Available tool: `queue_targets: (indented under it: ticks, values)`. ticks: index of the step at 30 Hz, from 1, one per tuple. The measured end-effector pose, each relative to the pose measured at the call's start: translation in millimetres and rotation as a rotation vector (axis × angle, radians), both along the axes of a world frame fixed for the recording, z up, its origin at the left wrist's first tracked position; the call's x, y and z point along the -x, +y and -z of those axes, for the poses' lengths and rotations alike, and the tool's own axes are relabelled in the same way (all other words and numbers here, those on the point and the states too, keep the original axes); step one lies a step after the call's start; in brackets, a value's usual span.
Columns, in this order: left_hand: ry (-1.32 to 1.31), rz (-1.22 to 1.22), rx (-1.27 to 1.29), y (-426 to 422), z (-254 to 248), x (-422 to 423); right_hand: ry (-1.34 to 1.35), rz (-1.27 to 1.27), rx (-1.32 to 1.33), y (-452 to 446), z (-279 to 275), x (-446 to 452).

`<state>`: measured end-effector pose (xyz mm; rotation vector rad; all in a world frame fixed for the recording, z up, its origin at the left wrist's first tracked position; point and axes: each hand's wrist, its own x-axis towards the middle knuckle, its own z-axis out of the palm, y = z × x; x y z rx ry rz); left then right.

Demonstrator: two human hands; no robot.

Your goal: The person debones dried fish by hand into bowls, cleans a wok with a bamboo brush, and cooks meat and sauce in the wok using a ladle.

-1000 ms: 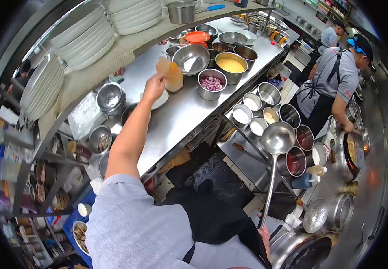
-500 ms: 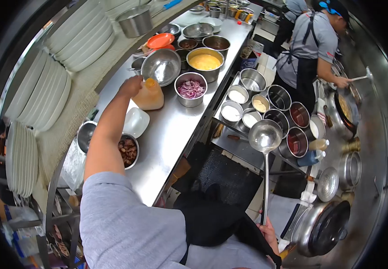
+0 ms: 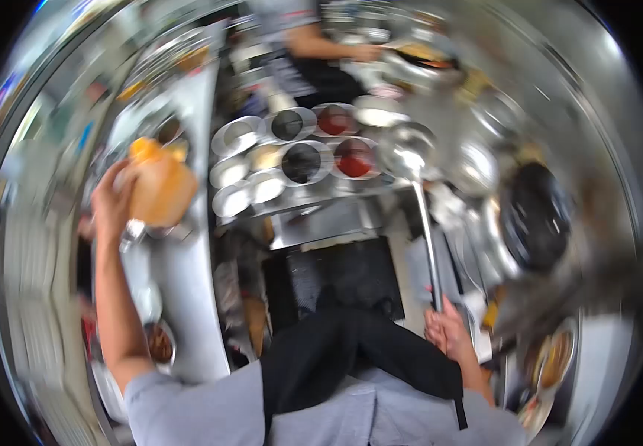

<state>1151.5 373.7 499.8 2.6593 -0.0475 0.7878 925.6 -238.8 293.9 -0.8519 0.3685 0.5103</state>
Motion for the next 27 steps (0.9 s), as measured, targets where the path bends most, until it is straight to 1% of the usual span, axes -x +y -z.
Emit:
queue_targets:
  ticks: [1, 2, 3, 4, 5, 6, 7, 8, 9, 10, 11, 12, 13, 14, 15, 16, 17, 19, 21, 23, 25, 26, 27]
  values:
    - [-0.065, 0.124, 0.058, -31, 0, -19, -0.052, 0.098, -0.054, -17, 4, 10]
    - [-0.067, 0.196, 0.110, -80, -6, -32, -0.148, 0.115, -0.071, -39, 10, 16]
    - [-0.059, 0.265, 0.162, -129, -9, -45, -0.142, 0.233, -0.050, -54, 5, 27]
    - [-0.010, 0.360, 0.214, -177, -8, -65, -0.218, 0.278, -0.042, -74, -2, 33]
    - [0.040, 0.440, 0.263, -224, -6, -82, -0.217, 0.345, 0.039, -94, -2, 42]
    - [0.011, 0.552, 0.264, -268, 6, -105, -0.209, 0.430, 0.060, -108, -11, 49]
    - [-0.076, 0.651, 0.143, -326, 9, -117, -0.225, 0.507, 0.116, -124, -11, 55]
    - [0.038, 0.674, 0.172, -380, 15, -130, -0.188, 0.576, 0.175, -141, -15, 62]
    - [0.129, 0.718, 0.099, -440, 7, -124, -0.150, 0.636, 0.229, -156, -20, 68]
    - [0.151, 0.887, 0.035, -486, 26, -151, -0.090, 0.700, 0.296, -170, -23, 76]
    - [0.042, 1.032, -0.078, -525, 39, -166, -0.083, 0.749, 0.364, -175, -23, 81]
    - [0.164, 0.971, -0.282, -572, 36, -160, -0.048, 0.767, 0.434, -180, -26, 87]
    - [0.309, 1.017, -0.275, -616, 48, -168, -0.013, 0.784, 0.503, -187, -30, 91]
    - [0.248, 1.018, -0.340, -657, 49, -158, -0.015, 0.802, 0.501, -195, -30, 95]
    - [0.264, 1.032, -0.420, -696, 44, -146, -0.009, 0.789, 0.518, -200, -28, 100]
    - [0.224, 1.051, -0.437, -731, 40, -140, -0.003, 0.775, 0.536, -205, -27, 103]
    - [0.241, 1.027, -0.394, -765, 33, -131, -0.003, 0.792, 0.533, -207, -27, 103]
    - [0.254, 1.022, -0.367, -816, 27, -133, 0.021, 0.902, 0.378, -200, -25, 94]
    - [0.224, 0.997, -0.193, -866, 39, -144, -0.025, 0.921, 0.384, -202, -13, 82]
    - [0.222, 1.045, -0.216, -908, 50, -155, -0.041, 0.942, 0.311, -204, -15, 63]
    - [0.275, 1.161, -0.637, -946, 60, -164, -0.021, 0.968, 0.295, -209, -18, 51]
    - [0.253, 1.191, -0.848, -965, 67, -169, -0.022, 0.950, 0.281, -213, -18, 46]
    - [0.250, 1.208, -0.859, -976, 67, -167, -0.020, 0.930, 0.265, -216, -17, 40]
